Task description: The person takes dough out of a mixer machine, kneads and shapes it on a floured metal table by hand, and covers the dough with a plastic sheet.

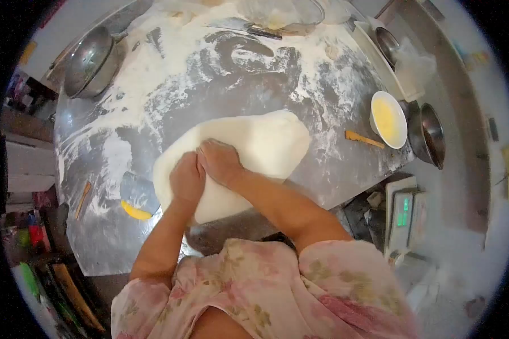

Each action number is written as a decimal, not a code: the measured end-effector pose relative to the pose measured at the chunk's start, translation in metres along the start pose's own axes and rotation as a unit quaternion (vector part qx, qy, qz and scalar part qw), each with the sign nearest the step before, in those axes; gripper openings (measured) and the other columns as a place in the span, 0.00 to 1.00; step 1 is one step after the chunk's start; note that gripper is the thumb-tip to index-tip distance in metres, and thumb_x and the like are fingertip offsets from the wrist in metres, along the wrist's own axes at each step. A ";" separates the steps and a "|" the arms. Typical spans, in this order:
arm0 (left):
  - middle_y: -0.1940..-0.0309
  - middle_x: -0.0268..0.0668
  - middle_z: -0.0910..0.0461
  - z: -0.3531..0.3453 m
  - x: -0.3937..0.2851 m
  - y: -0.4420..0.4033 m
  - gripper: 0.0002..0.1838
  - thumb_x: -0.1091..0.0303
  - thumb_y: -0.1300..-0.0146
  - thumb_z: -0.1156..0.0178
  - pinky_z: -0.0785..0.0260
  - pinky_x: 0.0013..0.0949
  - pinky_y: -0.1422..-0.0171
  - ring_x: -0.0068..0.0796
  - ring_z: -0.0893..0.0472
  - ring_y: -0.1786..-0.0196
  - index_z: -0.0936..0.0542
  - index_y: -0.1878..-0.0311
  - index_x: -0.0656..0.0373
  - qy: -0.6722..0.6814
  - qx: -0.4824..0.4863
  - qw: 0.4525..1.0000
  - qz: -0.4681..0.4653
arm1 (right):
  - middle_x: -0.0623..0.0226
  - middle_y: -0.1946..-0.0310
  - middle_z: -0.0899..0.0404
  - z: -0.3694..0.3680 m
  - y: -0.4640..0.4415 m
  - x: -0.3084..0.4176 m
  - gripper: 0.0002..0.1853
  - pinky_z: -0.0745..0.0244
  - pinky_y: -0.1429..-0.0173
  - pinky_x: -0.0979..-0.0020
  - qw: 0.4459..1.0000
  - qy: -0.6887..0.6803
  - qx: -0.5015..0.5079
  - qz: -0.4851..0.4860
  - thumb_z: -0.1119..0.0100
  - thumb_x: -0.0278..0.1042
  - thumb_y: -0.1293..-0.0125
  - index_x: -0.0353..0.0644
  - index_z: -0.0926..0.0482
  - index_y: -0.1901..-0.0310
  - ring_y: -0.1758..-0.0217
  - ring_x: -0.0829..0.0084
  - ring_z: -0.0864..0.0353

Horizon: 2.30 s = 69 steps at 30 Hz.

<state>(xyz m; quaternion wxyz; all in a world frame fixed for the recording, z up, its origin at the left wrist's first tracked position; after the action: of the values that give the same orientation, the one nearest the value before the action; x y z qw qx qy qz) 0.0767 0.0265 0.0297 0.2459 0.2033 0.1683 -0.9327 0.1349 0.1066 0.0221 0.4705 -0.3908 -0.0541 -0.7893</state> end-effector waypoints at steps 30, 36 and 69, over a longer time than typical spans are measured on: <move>0.70 0.44 0.26 -0.033 -0.140 -0.074 0.07 0.66 0.42 0.48 0.33 0.44 0.53 0.47 0.25 0.61 0.24 0.66 0.58 0.170 -0.117 0.976 -0.075 | 0.57 0.68 0.24 0.114 0.002 -0.106 0.08 0.39 0.52 0.55 0.992 0.125 0.025 0.015 0.47 0.37 0.41 0.41 0.25 0.66 0.59 0.54 0.28; 0.72 0.47 0.23 0.051 0.010 -0.003 0.12 0.61 0.41 0.48 0.32 0.48 0.57 0.50 0.24 0.63 0.24 0.74 0.58 -0.076 -0.156 0.968 0.179 | 0.55 0.72 0.24 0.054 -0.030 0.034 0.09 0.34 0.58 0.52 0.985 0.037 0.089 0.140 0.50 0.38 0.38 0.43 0.27 0.70 0.64 0.50 0.25; 0.31 0.46 0.45 0.053 0.002 0.176 0.33 0.65 0.41 0.47 0.57 0.53 0.27 0.43 0.48 0.27 0.42 0.32 0.59 -0.056 0.024 0.990 -0.127 | 0.43 0.43 0.33 0.102 0.103 -0.051 0.25 0.45 0.32 0.55 0.950 0.297 0.091 0.044 0.50 0.34 0.39 0.30 0.34 0.42 0.37 0.48 0.37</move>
<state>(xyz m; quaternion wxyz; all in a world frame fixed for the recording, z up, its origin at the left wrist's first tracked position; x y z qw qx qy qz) 0.1523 -0.1408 0.0364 0.1298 0.1332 0.1560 -0.9701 0.2862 0.1314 0.0293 0.5333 -0.0966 0.0336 -0.8398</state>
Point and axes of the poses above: each hand's wrist, its own y-axis away from the middle knuckle, its own z-axis out of the back of the hand, x = y × z, the point moved 7 cm from there along -y, towards the middle knuckle
